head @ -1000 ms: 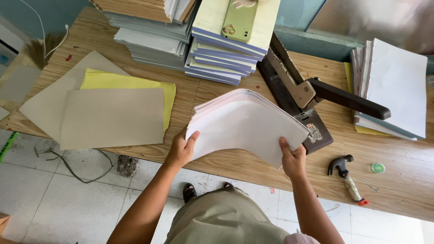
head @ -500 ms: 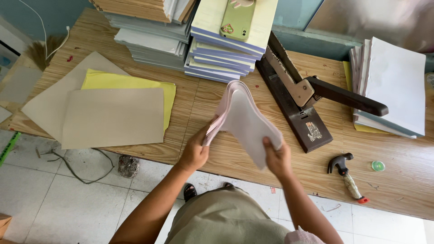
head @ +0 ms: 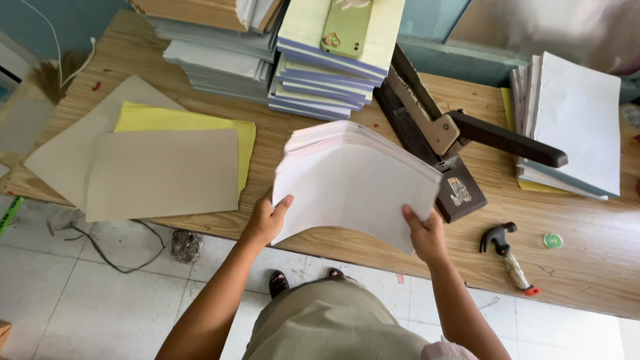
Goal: The person repeatedly folds and unfolds a stack of pink and white paper sheets on a wooden table. The person handles the sheets by hand, aligning edges and pressing folds without using any tools. The sheets remain on the table throughout the clip.
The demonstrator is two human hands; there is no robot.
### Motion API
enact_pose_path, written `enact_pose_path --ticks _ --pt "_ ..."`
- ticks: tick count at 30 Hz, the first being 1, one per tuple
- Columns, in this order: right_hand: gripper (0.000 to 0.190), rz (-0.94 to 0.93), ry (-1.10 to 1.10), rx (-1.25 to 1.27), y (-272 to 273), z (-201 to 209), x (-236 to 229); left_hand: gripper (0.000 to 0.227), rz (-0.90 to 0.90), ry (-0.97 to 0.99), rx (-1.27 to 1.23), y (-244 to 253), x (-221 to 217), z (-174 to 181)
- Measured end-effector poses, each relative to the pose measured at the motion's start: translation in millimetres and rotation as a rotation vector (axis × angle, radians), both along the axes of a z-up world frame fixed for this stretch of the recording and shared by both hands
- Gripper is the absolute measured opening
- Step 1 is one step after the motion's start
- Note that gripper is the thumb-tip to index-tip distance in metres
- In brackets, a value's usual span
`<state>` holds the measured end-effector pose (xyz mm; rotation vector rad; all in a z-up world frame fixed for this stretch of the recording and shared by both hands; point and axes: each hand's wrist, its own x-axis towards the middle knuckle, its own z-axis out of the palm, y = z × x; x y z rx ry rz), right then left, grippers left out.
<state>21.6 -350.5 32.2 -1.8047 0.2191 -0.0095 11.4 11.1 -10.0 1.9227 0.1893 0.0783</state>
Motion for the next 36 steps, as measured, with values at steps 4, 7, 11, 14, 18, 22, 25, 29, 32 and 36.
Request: enact_pose_path --ticks 4,7,11,14,18,22,25,29,32,36 --pt "0.014 -0.093 -0.135 0.173 -3 8 3 0.024 0.068 -0.155 -0.082 -9 -8 66" --pt "0.029 -0.011 -0.323 0.214 6 -1 5 0.049 0.062 -0.492 -0.111 -15 -3 63" --pt "0.018 0.001 -0.391 0.095 31 3 7 0.048 0.008 -0.583 -0.077 -34 2 56" --pt "0.015 -0.027 -0.407 0.032 21 4 11 0.037 -0.005 -0.521 -0.037 -30 2 57" --pt "0.01 0.012 -0.39 0.121 -5 17 13 0.037 0.057 -0.56 -0.078 -4 -2 64" --pt "0.021 0.057 -0.368 0.179 -16 -13 18 0.047 -0.03 -0.556 -0.19 4 5 56" --pt "0.013 0.032 -0.376 0.2 -14 -7 18 0.015 0.032 -0.5 -0.064 -1 1 55" --pt "0.016 0.016 -0.373 0.194 -12 -2 18 0.022 0.075 -0.555 -0.048 -7 -1 65" --pt "0.023 0.007 -0.272 0.18 -8 -19 14 0.036 0.063 -0.546 -0.05 -10 -2 35" --pt "0.024 0.003 -0.115 0.098 -1 -7 14 0.037 0.103 -0.376 0.004 -4 6 -22"
